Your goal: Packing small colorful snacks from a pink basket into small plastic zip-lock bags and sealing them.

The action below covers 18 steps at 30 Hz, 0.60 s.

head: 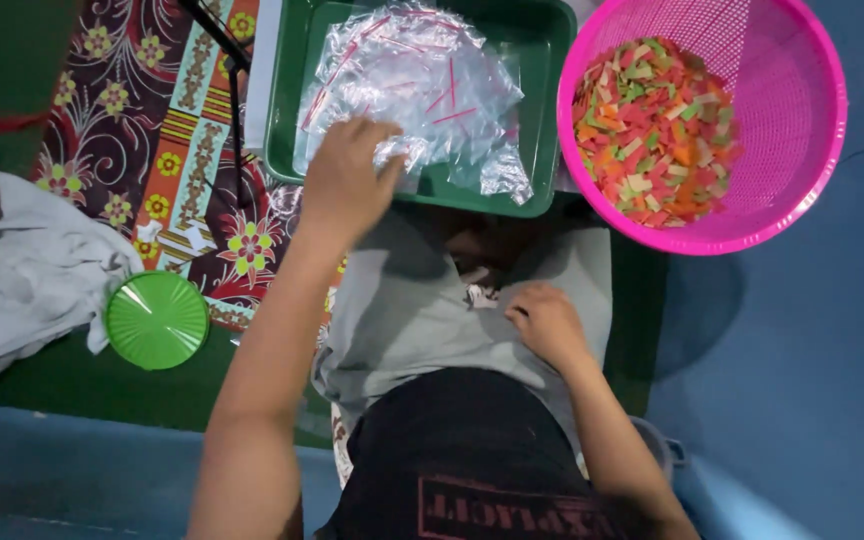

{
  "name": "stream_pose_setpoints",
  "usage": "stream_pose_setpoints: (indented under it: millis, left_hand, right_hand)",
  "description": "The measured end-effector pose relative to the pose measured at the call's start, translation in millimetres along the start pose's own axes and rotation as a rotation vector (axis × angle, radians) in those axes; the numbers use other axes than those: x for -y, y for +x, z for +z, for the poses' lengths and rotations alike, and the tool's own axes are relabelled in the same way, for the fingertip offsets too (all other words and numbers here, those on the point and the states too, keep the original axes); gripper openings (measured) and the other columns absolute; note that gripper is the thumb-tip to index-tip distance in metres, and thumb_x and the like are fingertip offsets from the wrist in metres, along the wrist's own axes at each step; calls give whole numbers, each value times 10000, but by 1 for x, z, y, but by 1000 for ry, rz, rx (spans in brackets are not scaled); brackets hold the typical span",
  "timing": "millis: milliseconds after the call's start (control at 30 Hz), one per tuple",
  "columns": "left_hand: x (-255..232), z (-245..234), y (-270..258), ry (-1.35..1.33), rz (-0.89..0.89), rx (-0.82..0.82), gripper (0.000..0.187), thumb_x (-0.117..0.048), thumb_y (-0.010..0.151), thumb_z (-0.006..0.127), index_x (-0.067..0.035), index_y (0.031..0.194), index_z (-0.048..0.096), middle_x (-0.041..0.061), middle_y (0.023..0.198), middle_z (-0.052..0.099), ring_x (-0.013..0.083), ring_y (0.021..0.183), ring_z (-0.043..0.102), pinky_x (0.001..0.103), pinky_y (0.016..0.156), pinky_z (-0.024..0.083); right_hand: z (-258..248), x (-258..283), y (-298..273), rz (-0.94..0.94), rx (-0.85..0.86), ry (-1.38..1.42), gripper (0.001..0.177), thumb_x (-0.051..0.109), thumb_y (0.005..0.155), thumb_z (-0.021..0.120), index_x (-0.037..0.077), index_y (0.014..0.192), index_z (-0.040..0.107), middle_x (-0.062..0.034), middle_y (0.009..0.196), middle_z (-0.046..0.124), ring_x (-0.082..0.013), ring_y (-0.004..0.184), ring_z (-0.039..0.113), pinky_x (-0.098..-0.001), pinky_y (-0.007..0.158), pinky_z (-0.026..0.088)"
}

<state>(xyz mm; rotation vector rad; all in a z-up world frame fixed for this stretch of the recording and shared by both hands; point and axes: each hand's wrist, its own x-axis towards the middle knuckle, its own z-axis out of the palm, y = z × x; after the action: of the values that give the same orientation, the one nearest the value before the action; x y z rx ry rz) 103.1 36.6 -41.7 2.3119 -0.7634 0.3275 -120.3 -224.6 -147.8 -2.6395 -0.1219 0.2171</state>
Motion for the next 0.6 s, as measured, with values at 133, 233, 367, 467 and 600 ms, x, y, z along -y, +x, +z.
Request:
stream_pose_setpoints:
  millis: [133,233,367,467,600]
  left_hand:
    - [30,28,43,202,11,-107,367,-162,849,813,-51,1169,672,100,1112,608,323,997,578,418,859,504]
    - [53,50,51,284,-53,-21,170,-264,846,751,-95,829,743,104,988,625,348,945,560,458,809,473]
    - [47,45,52,257,-103,-72,73,-154,831,727,-96,848,767,82,951,685,334,913,593,457,802,469]
    - [44,28,53,-43,-194,-119,29,-89,809,759,-89,833,776,84,903,702,314,920,658,404,863,529]
    - [28,8,50,-298,-338,-236,84,-142,840,779,-74,888,789,20,851,723,166,769,636,288,744,514]
  right_hand:
    - [4,3,12,234,-208,96,128,156,881,638,78,920,732,-102,973,714,-371,875,648,-455,790,513]
    - [11,-6,21,276,-125,53,157,223,911,644,125,940,764,-94,949,727,-345,850,659,-438,764,522]
    - [-5,5,17,192,-88,122,145,203,867,688,80,869,765,-38,975,753,-293,868,677,-398,789,530]
    - [-12,10,12,112,-151,203,78,121,818,733,49,843,749,-59,934,744,-288,851,676,-390,810,537]
    - [-20,13,10,218,-69,438,183,136,825,754,72,997,760,-53,1042,753,-248,916,697,-337,839,537]
